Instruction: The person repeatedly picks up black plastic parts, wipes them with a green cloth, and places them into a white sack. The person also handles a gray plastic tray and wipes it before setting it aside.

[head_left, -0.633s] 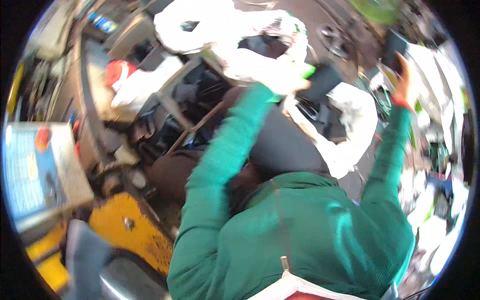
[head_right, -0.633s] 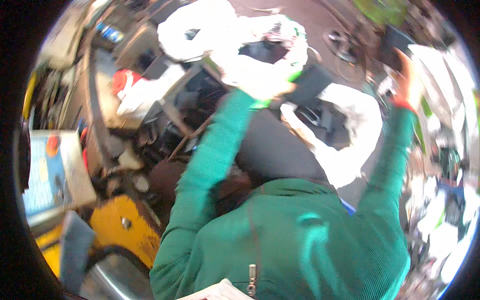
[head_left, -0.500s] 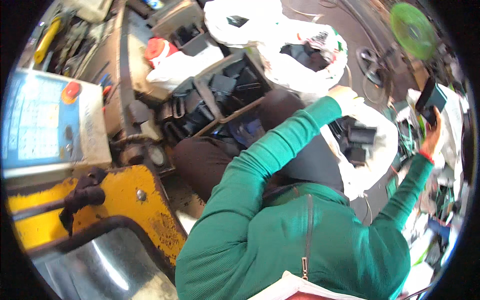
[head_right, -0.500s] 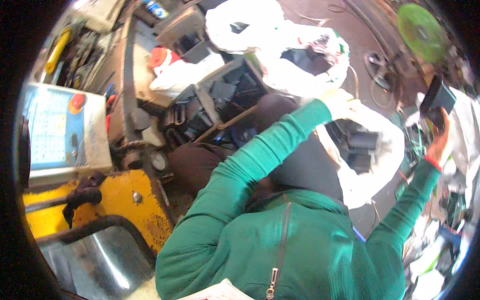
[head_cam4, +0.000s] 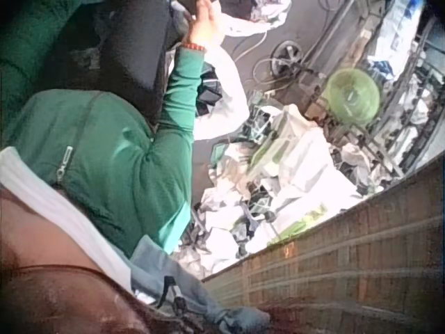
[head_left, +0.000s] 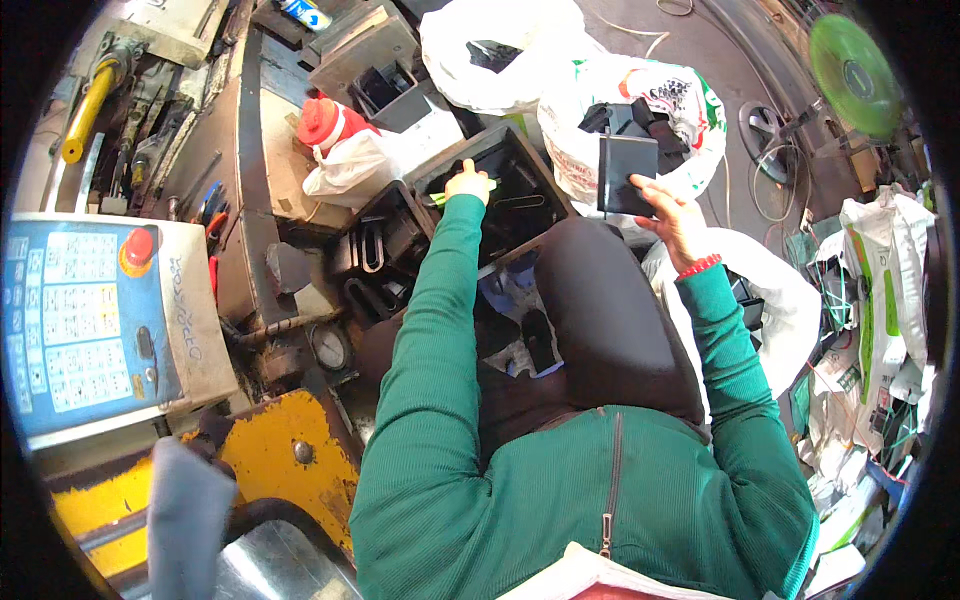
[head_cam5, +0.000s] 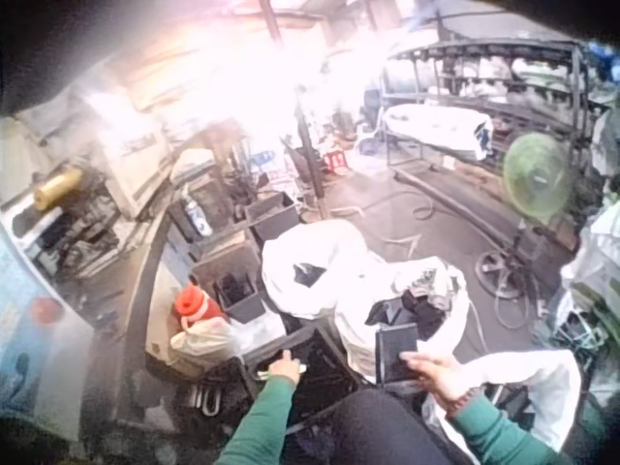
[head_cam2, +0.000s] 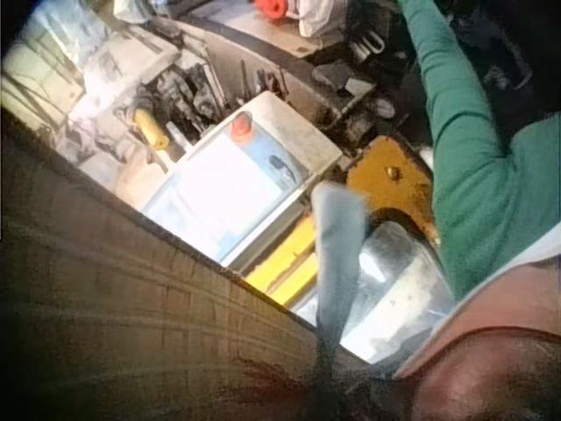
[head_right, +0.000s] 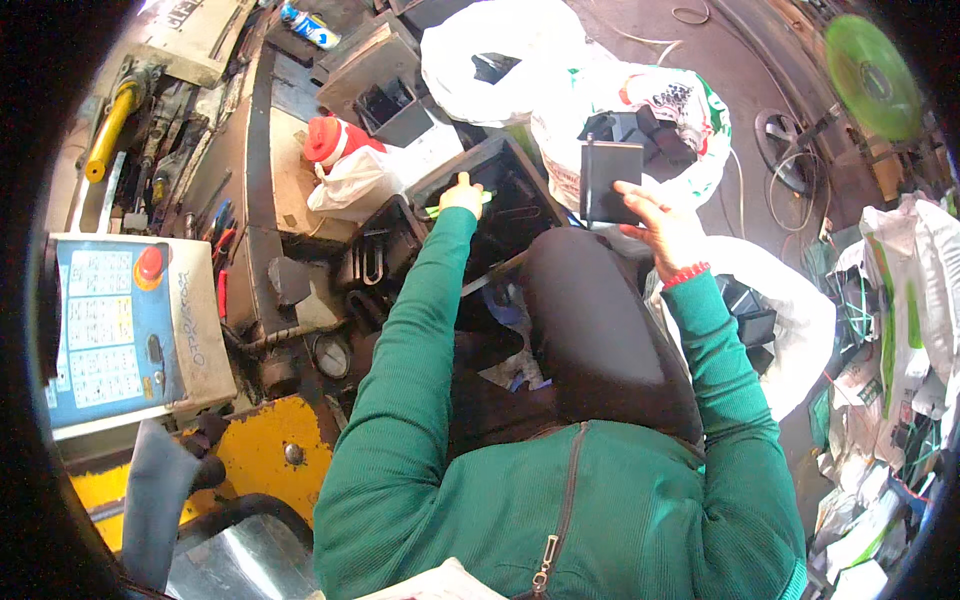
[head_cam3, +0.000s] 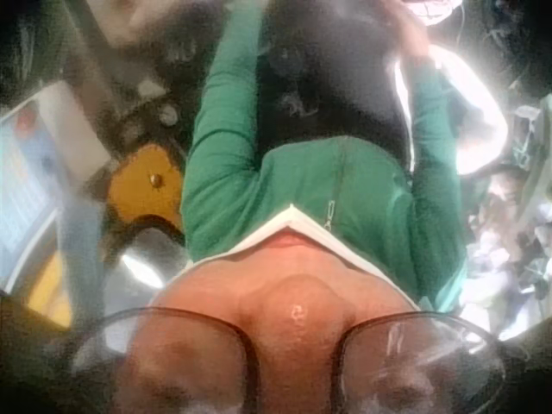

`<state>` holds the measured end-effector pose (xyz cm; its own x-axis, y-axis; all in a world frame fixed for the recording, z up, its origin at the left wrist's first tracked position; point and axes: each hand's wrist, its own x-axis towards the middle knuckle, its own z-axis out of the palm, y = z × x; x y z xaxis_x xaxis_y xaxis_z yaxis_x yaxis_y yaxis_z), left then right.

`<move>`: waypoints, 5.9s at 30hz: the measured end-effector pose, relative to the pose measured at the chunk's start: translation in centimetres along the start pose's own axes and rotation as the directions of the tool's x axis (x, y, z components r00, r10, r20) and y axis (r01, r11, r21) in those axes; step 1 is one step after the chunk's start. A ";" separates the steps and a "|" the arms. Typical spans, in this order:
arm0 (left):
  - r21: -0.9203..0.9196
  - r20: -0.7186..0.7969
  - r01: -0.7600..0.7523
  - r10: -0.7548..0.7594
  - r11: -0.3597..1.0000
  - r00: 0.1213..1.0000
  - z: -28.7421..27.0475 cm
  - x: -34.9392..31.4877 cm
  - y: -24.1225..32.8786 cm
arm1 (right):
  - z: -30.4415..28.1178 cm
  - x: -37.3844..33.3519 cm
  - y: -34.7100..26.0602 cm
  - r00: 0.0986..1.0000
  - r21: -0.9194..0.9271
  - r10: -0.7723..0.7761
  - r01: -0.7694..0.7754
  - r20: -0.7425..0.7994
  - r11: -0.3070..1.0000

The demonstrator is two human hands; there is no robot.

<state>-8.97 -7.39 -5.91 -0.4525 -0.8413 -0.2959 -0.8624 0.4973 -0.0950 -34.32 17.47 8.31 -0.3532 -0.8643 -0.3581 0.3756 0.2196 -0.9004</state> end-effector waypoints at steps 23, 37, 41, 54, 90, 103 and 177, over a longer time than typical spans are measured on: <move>-0.820 -0.189 -0.228 0.127 0.524 0.974 -16.9 -9.5 1.7 | -9.0 -9.1 -6.9 0.956 -0.576 -0.291 0.220 -0.032 0.787; 0.150 0.038 0.048 -0.054 0.988 0.998 2.6 -6.6 -3.3 | 1.0 -2.0 -3.2 0.874 -0.896 -0.360 0.407 0.325 0.179; -0.081 0.015 0.134 -0.133 0.988 0.991 -3.6 -6.7 -2.8 | 12.3 11.5 6.0 0.818 -0.818 -0.084 0.553 0.569 -0.160; -0.977 0.197 0.211 -0.429 -0.015 0.881 -8.5 -14.6 -12.7 | 15.9 13.3 9.0 0.959 -0.714 -0.113 0.271 0.262 0.646; -0.472 0.115 0.206 -0.172 0.857 0.978 0.7 3.9 4.8 | -16.0 -9.1 0.9 0.958 -0.980 -0.277 -0.021 -0.076 0.197; -0.914 -0.120 -0.088 -0.056 0.396 0.991 -13.9 -8.6 2.9 | -5.6 -10.0 2.1 0.843 -0.834 -0.410 0.478 0.348 0.275; -0.250 -0.004 -0.576 0.594 0.778 0.804 -9.7 -10.5 36.4 | -36.3 -19.6 17.2 0.520 -0.603 -0.333 -0.530 -0.786 0.596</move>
<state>-37.77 17.48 2.96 -0.8773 -0.3821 -0.2905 -0.4672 0.8185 0.3343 -52.04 54.62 -9.14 -0.9827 -0.1670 -0.0804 -0.1059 0.8619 -0.4958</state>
